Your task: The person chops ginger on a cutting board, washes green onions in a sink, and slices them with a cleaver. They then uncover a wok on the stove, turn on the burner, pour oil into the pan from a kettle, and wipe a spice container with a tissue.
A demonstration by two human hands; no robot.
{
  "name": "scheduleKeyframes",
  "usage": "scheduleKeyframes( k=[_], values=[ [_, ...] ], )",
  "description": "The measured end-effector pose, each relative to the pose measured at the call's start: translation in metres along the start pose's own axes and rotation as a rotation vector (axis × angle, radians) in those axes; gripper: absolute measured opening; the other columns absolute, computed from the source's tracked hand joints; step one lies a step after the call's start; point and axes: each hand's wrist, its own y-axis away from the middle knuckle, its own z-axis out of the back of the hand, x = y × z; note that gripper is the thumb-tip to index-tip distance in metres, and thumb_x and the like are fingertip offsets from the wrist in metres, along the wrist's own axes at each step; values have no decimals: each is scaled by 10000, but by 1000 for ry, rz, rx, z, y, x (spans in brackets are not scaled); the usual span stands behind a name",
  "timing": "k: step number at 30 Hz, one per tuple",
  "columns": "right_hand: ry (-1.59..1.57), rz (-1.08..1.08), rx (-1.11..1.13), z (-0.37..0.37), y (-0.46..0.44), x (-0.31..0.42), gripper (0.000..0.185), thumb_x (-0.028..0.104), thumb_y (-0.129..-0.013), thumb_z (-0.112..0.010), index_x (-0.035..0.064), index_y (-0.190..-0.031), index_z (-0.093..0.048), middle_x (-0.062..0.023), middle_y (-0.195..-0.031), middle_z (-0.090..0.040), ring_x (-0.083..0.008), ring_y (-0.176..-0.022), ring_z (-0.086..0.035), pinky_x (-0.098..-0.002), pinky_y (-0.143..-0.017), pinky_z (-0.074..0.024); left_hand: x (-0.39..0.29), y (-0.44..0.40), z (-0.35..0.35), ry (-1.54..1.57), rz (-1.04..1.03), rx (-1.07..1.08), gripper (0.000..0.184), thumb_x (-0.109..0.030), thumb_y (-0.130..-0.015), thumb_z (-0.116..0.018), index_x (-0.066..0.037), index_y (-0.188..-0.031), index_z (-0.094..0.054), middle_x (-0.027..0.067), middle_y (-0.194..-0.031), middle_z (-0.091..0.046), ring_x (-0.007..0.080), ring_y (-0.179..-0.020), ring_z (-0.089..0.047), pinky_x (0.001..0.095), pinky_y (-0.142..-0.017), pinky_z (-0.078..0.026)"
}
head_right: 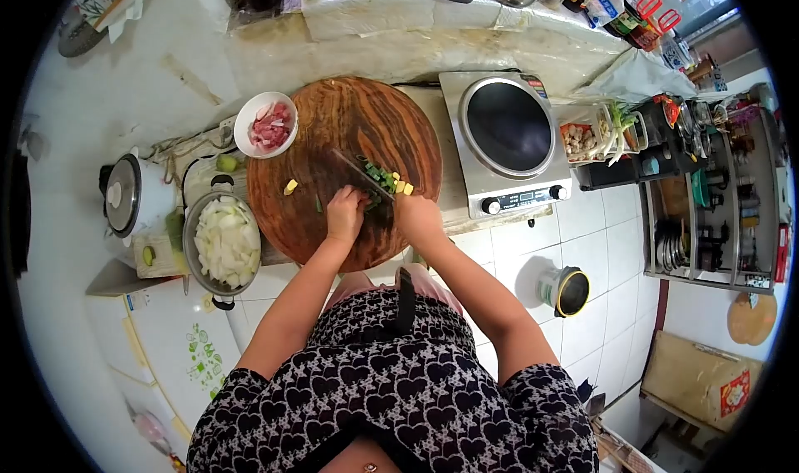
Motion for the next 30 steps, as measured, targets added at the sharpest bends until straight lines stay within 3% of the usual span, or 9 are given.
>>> scheduleKeyframes(
  k=[2,5,9,12,16,18,24,30],
  values=[
    [70,26,146,24,13,11,98,115,-790,-532,40,-802,-594,-188,-734,-641,-365,-694,-640,-452,-623,-512,1,0,-3,4,2,-23,93,-17,-666,-682,-30,-744,-632,100,-808,-575,306,-791,-579,392,-674,-491],
    [124,-14,233,22,21,15,94,105,-791,-530,35,-806,-591,-179,-770,-654,-361,-721,-649,-441,-650,-522,0,2,-3,0,0,-39,94,-15,-673,-676,-27,-759,-639,104,-836,-576,311,-805,-574,396,-681,-491],
    [90,-53,227,-3,8,26,86,98,-794,-529,37,-811,-588,-162,-783,-661,-356,-730,-654,-436,-661,-528,2,3,-7,-38,-21,-52,90,-9,-696,-657,-14,-785,-642,106,-891,-588,314,-831,-573,392,-693,-490],
    [81,-15,113,-28,-8,25,128,163,-806,-541,56,-760,-592,-187,-726,-638,-362,-702,-638,-457,-631,-508,2,5,-2,31,-29,-53,87,6,-720,-634,-9,-805,-641,107,-913,-589,319,-840,-568,390,-700,-487],
    [-63,-49,-8,-19,-8,7,202,236,-850,-547,48,-814,-612,-187,-725,-633,-374,-707,-625,-467,-627,-497,1,12,6,145,-53,5,77,17,-739,-620,-9,-809,-638,113,-932,-583,320,-871,-557,391,-718,-480],
    [-16,-25,2,-4,-3,1,163,190,-844,-532,47,-791,-592,-189,-678,-622,-373,-658,-625,-471,-602,-496,0,14,8,186,-59,-12,81,24,-754,-606,-10,-827,-624,120,-924,-572,324,-900,-546,397,-736,-473],
    [94,2,195,34,25,15,126,139,-818,-526,48,-824,-613,-184,-751,-648,-354,-726,-646,-451,-645,-512,6,14,4,88,-45,-25,124,16,-738,-588,-13,-857,-603,136,-942,-559,352,-885,-530,408,-744,-474],
    [73,-94,289,-5,13,26,105,89,-801,-527,34,-849,-603,-190,-839,-656,-355,-799,-656,-435,-702,-530,9,14,2,52,-77,-29,148,41,-697,-569,-30,-820,-612,114,-904,-568,337,-861,-537,406,-706,-482]
  ],
)
